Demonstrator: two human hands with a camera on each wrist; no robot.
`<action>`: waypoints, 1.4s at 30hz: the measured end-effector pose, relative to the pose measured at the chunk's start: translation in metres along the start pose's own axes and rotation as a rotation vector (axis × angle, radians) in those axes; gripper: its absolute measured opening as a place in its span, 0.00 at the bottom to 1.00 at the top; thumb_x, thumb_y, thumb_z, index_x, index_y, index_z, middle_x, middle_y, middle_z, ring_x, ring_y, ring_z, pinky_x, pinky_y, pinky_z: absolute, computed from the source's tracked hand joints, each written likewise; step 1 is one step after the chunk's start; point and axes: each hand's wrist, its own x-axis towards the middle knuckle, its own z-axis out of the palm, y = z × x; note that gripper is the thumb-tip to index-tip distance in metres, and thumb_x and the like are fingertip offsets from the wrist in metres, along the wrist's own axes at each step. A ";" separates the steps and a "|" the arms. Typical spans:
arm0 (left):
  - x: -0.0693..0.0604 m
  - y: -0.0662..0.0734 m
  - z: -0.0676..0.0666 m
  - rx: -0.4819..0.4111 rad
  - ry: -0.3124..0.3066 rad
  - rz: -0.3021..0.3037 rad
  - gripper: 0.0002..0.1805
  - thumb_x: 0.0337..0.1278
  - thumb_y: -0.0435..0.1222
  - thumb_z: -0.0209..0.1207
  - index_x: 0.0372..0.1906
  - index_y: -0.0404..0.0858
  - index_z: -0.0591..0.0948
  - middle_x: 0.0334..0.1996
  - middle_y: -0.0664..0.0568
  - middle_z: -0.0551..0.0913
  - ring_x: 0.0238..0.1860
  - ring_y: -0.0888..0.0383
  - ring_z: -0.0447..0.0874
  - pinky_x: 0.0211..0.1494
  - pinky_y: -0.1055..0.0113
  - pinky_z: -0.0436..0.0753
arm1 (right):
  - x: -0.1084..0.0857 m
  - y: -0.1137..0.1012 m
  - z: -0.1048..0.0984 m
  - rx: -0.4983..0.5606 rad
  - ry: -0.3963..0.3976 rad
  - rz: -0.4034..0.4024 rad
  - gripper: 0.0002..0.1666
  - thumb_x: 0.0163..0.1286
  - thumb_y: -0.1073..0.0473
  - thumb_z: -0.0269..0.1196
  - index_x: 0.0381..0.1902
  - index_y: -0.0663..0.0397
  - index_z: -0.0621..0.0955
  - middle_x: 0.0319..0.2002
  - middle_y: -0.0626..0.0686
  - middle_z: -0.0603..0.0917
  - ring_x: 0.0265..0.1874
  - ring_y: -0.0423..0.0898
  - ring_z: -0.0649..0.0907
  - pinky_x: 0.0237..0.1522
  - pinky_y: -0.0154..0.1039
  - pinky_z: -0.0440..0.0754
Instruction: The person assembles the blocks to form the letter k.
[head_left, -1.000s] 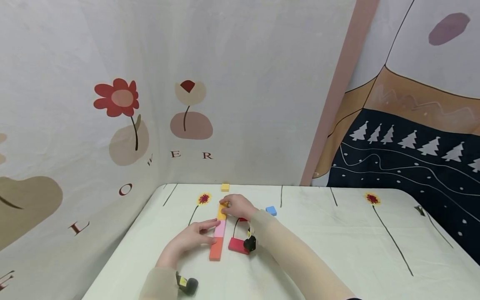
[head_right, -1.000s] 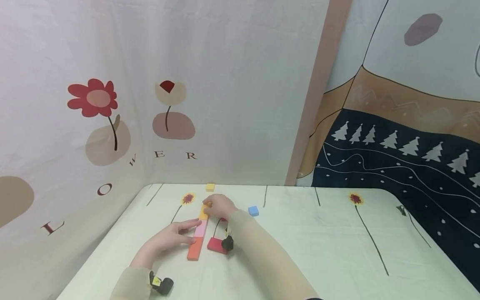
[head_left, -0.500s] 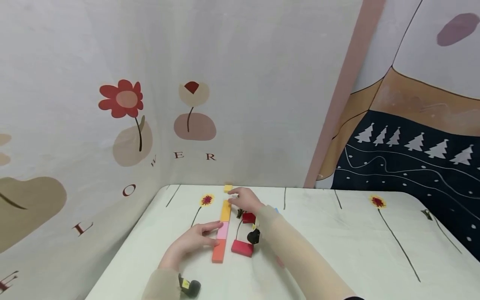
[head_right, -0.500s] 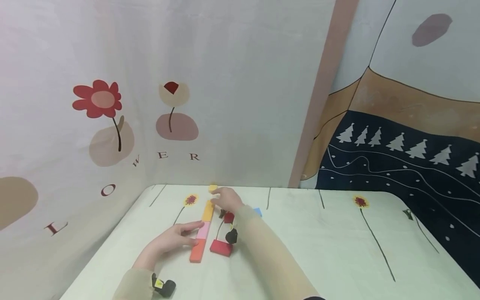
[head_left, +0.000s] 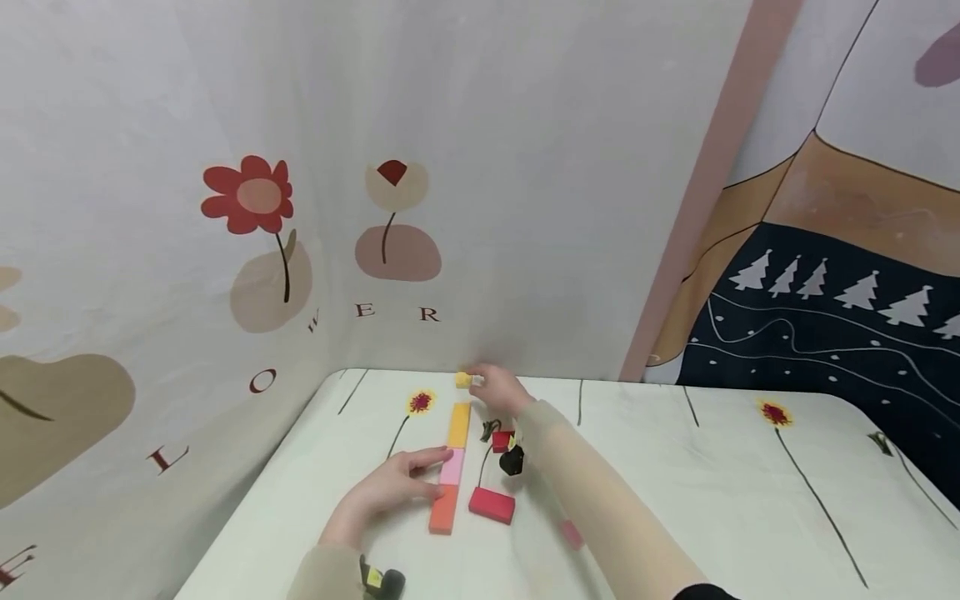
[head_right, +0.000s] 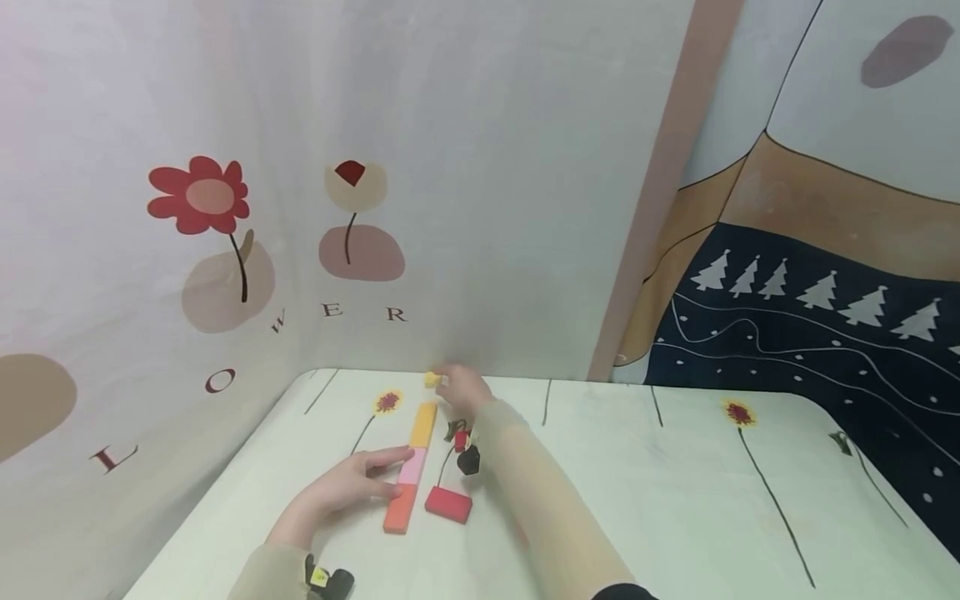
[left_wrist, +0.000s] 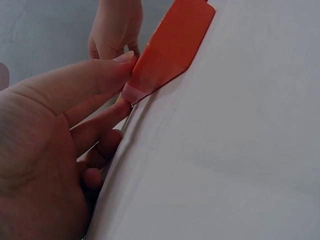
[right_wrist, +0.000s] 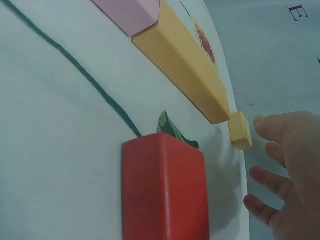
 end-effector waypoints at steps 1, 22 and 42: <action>-0.001 0.000 0.001 -0.002 -0.002 -0.004 0.32 0.50 0.45 0.70 0.64 0.57 0.77 0.68 0.51 0.69 0.71 0.42 0.58 0.67 0.34 0.57 | 0.000 0.001 0.001 0.006 -0.006 -0.002 0.23 0.73 0.57 0.59 0.64 0.49 0.76 0.62 0.50 0.76 0.63 0.51 0.73 0.62 0.50 0.72; 0.000 0.007 0.001 0.011 -0.013 0.035 0.32 0.51 0.43 0.70 0.65 0.53 0.76 0.69 0.51 0.68 0.70 0.42 0.60 0.68 0.37 0.59 | 0.011 0.010 0.006 -0.174 -0.028 -0.014 0.23 0.77 0.55 0.52 0.67 0.43 0.73 0.69 0.45 0.69 0.69 0.49 0.66 0.68 0.49 0.63; 0.000 0.003 0.000 0.012 -0.008 0.016 0.32 0.51 0.44 0.70 0.65 0.53 0.76 0.69 0.51 0.69 0.70 0.42 0.60 0.67 0.37 0.59 | 0.010 0.003 0.008 -0.133 0.093 0.016 0.10 0.65 0.58 0.65 0.44 0.45 0.88 0.45 0.46 0.87 0.48 0.46 0.82 0.51 0.45 0.79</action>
